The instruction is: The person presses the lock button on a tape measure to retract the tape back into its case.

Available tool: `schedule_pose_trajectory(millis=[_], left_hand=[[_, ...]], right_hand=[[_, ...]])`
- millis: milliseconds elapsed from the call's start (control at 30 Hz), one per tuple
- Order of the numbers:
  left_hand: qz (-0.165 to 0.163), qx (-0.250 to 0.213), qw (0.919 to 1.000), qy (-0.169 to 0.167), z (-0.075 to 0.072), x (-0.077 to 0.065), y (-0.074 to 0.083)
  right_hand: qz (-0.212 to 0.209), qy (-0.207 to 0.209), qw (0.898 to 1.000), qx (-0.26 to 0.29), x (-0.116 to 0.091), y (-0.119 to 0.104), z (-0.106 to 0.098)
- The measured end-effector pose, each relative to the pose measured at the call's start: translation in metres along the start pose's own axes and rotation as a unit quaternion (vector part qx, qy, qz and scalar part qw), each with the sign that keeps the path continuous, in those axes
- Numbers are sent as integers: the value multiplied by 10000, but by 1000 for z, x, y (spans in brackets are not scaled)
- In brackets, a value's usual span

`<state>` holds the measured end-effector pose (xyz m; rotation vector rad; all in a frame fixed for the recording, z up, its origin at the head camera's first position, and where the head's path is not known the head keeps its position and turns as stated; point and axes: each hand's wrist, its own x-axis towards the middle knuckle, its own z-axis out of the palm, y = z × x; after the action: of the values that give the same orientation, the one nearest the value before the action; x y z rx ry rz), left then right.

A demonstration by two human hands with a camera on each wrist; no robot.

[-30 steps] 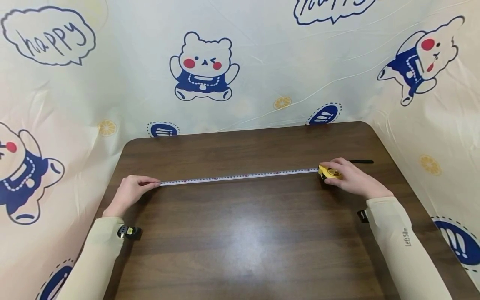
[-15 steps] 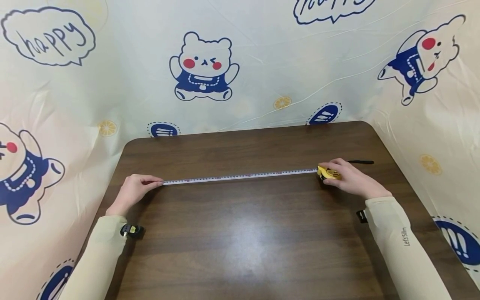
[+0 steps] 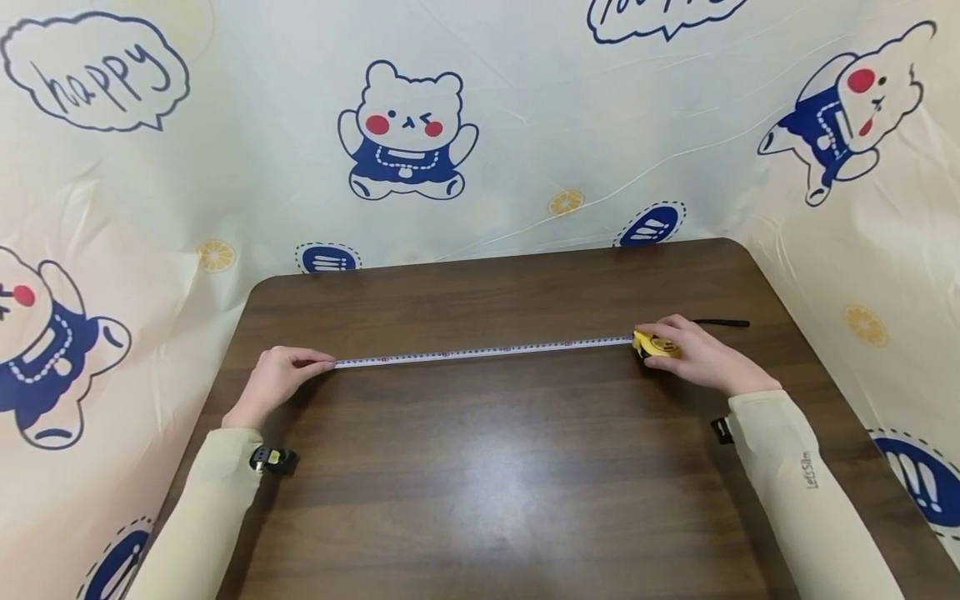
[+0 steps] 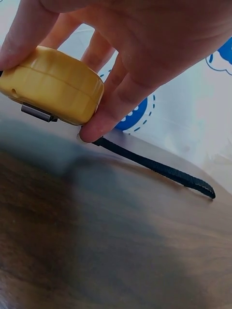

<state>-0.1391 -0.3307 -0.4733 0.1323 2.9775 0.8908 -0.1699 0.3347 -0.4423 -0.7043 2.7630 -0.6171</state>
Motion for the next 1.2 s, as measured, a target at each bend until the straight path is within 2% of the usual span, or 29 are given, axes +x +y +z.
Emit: schedule_pose_trajectory(millis=[433,800,1200], left_hand=[[116,-51,9999,1,8,4,4],[37,-135,9999,-77,11,3,12],[144,-136,9998,-26,15,4,19]], right_hand=[[-264,139,9995,-58,2,-1,2],[-265,124,9996,-30,4,-6,4],[-227,40,9997,-27,9,-10,3]])
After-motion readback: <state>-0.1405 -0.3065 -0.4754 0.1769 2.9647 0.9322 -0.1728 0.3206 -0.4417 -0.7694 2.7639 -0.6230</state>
